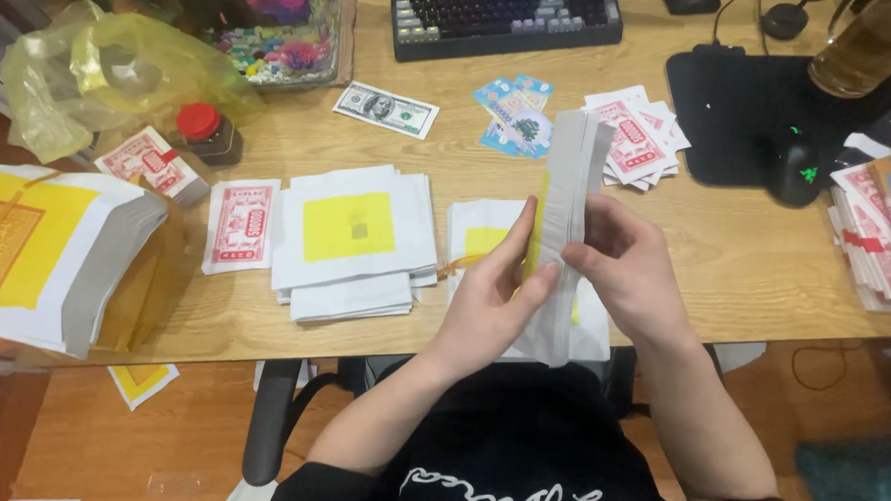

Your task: Bundling stacks of ritual paper using rubber bands at a desk.

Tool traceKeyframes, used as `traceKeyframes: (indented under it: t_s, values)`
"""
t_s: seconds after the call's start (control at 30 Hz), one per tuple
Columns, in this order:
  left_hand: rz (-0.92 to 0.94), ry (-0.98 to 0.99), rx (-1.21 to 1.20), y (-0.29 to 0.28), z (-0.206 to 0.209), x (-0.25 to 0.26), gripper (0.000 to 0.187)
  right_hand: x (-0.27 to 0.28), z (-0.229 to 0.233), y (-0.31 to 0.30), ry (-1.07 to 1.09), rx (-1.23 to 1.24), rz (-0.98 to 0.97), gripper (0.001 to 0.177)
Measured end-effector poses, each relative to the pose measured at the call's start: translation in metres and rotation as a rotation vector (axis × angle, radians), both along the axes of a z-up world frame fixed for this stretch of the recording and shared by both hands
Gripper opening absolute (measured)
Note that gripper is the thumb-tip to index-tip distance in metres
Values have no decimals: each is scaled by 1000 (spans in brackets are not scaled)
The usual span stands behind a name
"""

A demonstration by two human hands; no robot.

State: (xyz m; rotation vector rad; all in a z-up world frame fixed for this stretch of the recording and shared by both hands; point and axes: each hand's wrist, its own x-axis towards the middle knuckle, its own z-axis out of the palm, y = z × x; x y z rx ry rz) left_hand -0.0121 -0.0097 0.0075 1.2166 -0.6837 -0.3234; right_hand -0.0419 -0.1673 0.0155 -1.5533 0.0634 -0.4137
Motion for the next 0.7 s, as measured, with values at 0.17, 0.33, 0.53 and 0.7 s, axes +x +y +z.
traceKeyframes:
  t_s: [0.17, 0.33, 0.53, 0.7]
  values:
    - [-41, 62, -124, 2, 2, -1, 75, -1, 1, 0, -45, 59, 61, 61]
    - [-50, 51, -137, 2, 2, -2, 75, -5, 2, 0, -25, 52, 58, 63]
    - [-53, 57, -163, 4, 4, -4, 73, -9, 10, 5, -21, 54, 49, 50]
    - [-50, 70, -161, 5, 4, -4, 74, -12, 12, 6, -11, 36, 54, 43]
